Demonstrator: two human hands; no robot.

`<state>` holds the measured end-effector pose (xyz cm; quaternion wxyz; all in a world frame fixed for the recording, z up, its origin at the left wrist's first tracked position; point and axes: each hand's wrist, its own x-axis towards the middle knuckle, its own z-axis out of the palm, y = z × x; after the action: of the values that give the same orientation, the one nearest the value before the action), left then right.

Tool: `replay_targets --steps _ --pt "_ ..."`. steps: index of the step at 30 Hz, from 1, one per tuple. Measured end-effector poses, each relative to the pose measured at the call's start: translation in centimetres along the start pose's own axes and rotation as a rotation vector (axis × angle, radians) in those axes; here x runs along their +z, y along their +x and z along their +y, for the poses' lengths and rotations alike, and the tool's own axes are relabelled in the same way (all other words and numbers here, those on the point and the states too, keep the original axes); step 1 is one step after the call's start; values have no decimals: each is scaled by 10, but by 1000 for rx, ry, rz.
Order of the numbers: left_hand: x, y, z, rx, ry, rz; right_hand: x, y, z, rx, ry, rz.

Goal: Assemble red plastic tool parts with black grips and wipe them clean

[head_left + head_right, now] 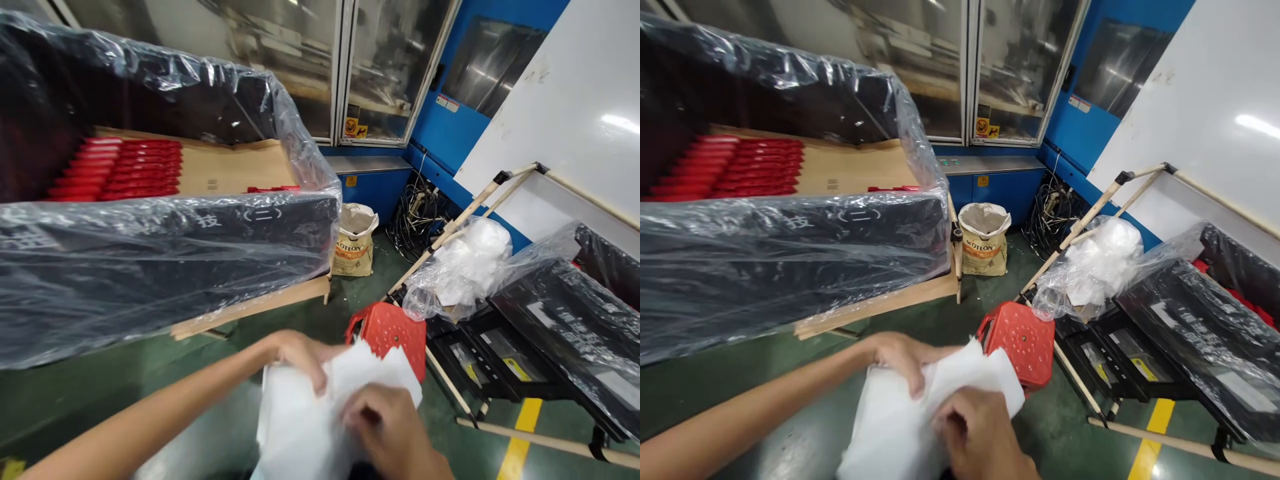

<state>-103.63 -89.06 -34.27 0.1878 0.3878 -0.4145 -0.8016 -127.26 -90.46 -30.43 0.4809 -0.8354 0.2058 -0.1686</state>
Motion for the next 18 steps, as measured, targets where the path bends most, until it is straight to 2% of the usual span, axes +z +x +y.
replay_targets --steps 3,6,9,14,16,18 --pt "28 -10 -18 -71 -64 24 16 -12 2 -130 -34 16" --pt "45 -20 -35 -50 -112 108 18 -19 -1 -50 -60 41" --pt "48 -29 -38 -35 -54 156 16 -19 -8 23 -39 -18" --pt "54 -33 -24 3 128 206 19 -16 -14 85 -38 -47" --pt "57 -35 -21 -10 150 271 13 -15 -16 87 -61 -10" --pt "57 -37 -23 -42 121 344 -2 -15 -20 67 -98 123"
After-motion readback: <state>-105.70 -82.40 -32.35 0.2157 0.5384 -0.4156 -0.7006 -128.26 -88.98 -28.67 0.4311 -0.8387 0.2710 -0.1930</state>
